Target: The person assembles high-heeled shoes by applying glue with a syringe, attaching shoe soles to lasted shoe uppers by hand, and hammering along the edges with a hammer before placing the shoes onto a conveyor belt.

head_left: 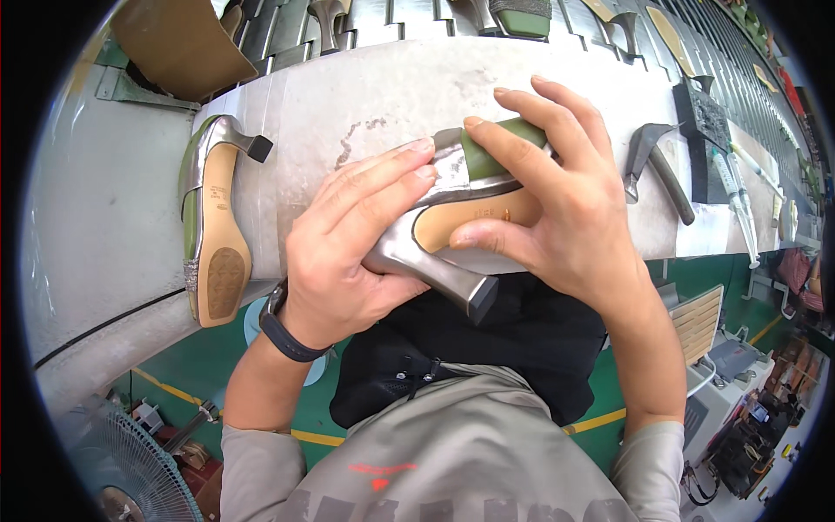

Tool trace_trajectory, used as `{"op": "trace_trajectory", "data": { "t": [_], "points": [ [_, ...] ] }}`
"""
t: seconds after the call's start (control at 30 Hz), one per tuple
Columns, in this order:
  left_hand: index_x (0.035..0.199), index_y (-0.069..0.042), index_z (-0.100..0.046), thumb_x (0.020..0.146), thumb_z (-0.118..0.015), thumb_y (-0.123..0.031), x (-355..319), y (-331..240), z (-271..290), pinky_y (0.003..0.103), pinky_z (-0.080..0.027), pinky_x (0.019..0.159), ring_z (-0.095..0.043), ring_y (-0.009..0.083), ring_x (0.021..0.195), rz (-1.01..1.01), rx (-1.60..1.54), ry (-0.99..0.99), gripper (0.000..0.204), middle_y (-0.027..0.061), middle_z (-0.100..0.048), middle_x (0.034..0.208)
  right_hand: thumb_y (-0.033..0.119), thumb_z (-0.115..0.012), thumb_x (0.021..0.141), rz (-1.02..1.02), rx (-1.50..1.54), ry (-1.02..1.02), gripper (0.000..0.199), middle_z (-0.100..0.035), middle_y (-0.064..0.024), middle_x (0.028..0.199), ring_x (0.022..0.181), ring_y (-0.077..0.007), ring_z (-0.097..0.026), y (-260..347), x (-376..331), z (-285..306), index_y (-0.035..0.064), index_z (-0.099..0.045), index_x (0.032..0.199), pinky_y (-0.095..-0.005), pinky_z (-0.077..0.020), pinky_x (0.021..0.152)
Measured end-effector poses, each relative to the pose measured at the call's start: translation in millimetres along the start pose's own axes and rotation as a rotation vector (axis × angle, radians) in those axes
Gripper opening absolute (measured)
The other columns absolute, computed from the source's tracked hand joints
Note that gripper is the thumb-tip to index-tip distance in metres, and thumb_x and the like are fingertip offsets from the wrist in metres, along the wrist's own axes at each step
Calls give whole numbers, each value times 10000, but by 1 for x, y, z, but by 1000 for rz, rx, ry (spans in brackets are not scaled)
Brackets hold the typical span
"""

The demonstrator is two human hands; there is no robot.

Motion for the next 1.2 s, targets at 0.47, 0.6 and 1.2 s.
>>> {"op": "trace_trajectory", "data": {
  "t": [0.47, 0.6, 1.2],
  "points": [
    [1280, 0, -693, 802, -920, -426, -6, -7, -9, 503, -547, 1059, -718, 366, 1218, -93, 108, -26, 679, 221, -715, 1331, 435, -924, 692, -104, 25, 88, 688, -668, -127, 1351, 1375, -446, -498, 4, 0, -3, 89, -767, 1266, -537, -472, 1096],
    [1323, -25, -665, 812, -919, -393, -11, -12, -18, 523, -520, 1092, -703, 351, 1252, -72, 155, -9, 679, 204, -704, 1357, 275, -949, 672, -190, 44, 181, 653, -671, -129, 1366, 1387, -453, -497, 6, 4, 2, 90, -762, 1271, -527, -468, 1108],
    [1459, 29, -596, 826, -886, -228, 35, 31, -28, 413, -393, 1229, -516, 325, 1474, 139, -273, 185, 742, 238, -502, 1612, 544, -824, 806, 409, -253, -186, 679, -656, -124, 1332, 1265, -382, -592, -39, -8, -15, 105, -721, 1314, -579, -455, 1050]
  ]
}}
Point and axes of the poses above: each hand's wrist, its own x-axis towards the middle knuckle, its own z-axis out of the back of the hand, y = z × x, the point moved 7 cm from there along x, towards the middle knuckle
